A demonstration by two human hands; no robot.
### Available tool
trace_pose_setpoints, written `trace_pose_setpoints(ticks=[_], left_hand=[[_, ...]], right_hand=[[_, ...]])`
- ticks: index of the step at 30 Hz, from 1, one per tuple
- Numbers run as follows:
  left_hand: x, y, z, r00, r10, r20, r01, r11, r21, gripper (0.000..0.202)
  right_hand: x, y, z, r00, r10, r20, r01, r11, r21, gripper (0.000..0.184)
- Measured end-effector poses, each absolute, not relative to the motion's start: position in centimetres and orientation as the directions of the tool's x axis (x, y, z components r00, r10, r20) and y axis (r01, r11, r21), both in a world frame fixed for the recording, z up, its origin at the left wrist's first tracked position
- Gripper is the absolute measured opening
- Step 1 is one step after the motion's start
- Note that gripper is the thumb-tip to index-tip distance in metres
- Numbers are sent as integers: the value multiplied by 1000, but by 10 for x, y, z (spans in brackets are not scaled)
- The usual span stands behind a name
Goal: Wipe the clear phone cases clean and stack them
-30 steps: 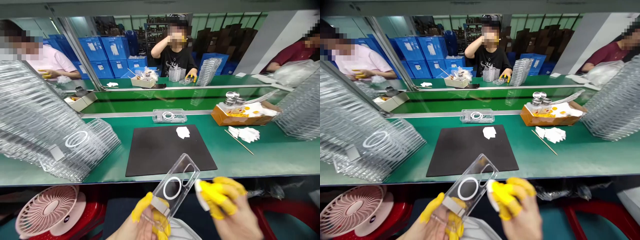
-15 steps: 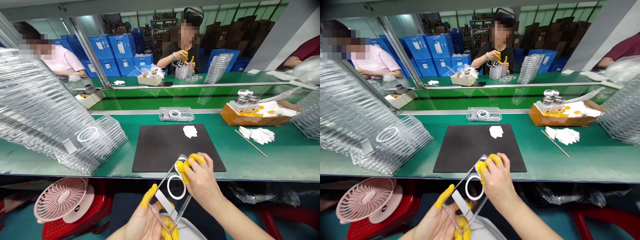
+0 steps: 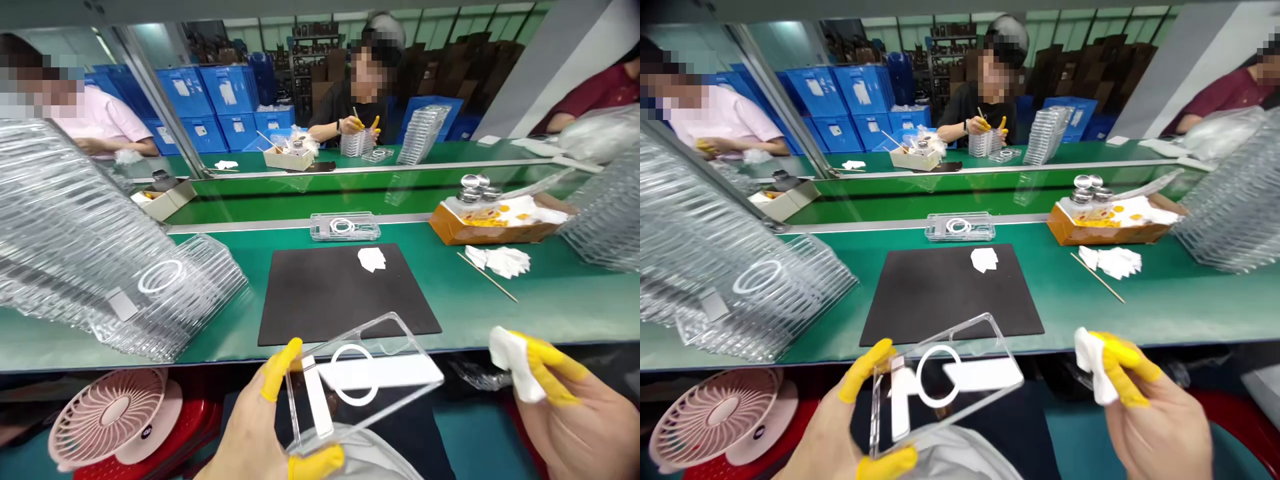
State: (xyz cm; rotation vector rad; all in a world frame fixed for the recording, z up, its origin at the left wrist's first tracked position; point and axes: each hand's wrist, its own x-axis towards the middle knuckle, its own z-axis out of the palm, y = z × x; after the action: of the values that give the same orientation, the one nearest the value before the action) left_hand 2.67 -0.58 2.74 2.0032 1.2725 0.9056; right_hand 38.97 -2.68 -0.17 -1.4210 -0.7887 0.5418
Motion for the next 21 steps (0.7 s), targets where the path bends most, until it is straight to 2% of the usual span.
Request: trace_pose_setpoints(ticks=[2,3,5,8,11,13,16,19,21], left_hand=[[27,-1,23,400,801,445,658,-589,469,93],[28,1,20,449,753,482,671,-640,375,91],[29,3,15,510,714,480,679,-677,284,88],[29,4,11,512,709,485,689,-676,261,84],[28,3,12,496,727,475,693,-661,288,83],[30,3,15,493,740,457,684,-654,323,86],[35,4,18,499,746,441,658,-657,367,98],[37,3,19,477,794,377,678,-605,417,110],[37,3,20,456,829,324,690,-559,460,117]], right_hand=[[391,-26,-12,649,750,129,85,97,-992,32],[387,-26,-16,646,752,134,88,101,-991,31],[373,-26,-20,600,771,215,185,128,-974,24],[347,-34,-23,380,815,437,494,221,-841,15],[324,-42,-20,78,793,604,702,387,-598,28],[311,-38,-12,-89,737,670,724,510,-464,33],[285,-15,9,-229,675,701,715,606,-350,30],[256,4,29,-291,677,675,692,637,-340,25],[249,4,32,-375,655,657,610,707,-357,25]])
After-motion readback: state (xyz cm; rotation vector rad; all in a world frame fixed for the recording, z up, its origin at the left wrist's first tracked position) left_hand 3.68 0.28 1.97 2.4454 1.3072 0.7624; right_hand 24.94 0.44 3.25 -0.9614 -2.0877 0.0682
